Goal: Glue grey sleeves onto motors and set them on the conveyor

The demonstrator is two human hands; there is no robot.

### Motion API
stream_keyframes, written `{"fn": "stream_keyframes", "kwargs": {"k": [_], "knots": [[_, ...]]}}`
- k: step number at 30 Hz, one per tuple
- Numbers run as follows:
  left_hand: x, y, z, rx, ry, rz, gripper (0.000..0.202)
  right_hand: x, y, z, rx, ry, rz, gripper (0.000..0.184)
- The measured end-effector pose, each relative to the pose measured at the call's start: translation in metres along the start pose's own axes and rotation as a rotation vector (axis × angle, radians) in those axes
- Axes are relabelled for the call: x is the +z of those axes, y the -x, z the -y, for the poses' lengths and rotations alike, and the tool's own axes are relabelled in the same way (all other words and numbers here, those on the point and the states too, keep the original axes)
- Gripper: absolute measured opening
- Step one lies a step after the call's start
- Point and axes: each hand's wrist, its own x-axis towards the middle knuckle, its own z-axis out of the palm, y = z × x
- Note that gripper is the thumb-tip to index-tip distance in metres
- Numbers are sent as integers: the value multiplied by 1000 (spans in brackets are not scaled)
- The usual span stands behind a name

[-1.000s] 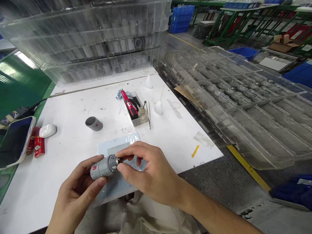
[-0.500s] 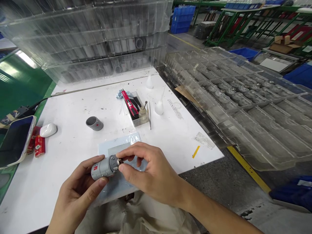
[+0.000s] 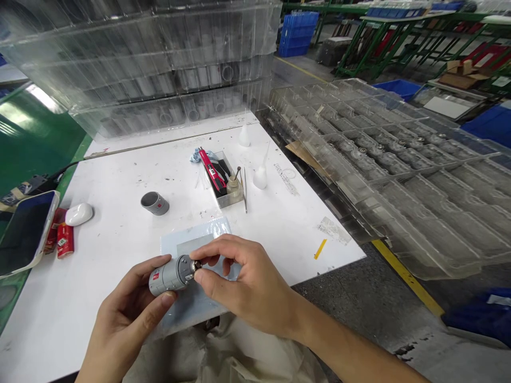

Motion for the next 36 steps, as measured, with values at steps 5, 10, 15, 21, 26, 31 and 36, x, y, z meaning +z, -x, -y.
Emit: {"fn": "stream_keyframes", "kwargs": {"k": [5,10,15,21,26,31,36], "knots": [[0,0,0,-3,3,-8,39,1,-1,1,-2,-24,2,19],[1,1,-1,-5,23,-15,38,-1,0,-1,1,-25,13,18],[1,1,-1,-3,14,-12,37,-1,0,-3,-1,-29,12,19],[1,1,-2,-4,15,-9,34,-1,0,-2,-8,-25,17,18],[0,1,-1,-3,22,-2,36,-1,0,-1,-12,-29,13,19],[1,1,-1,-1,12,-1,36,-1,-1,-3,-15,-28,26,19],[1,2,-1,-4,13,-7,35,-2,2,-2,-31,-19,31,20]]}}
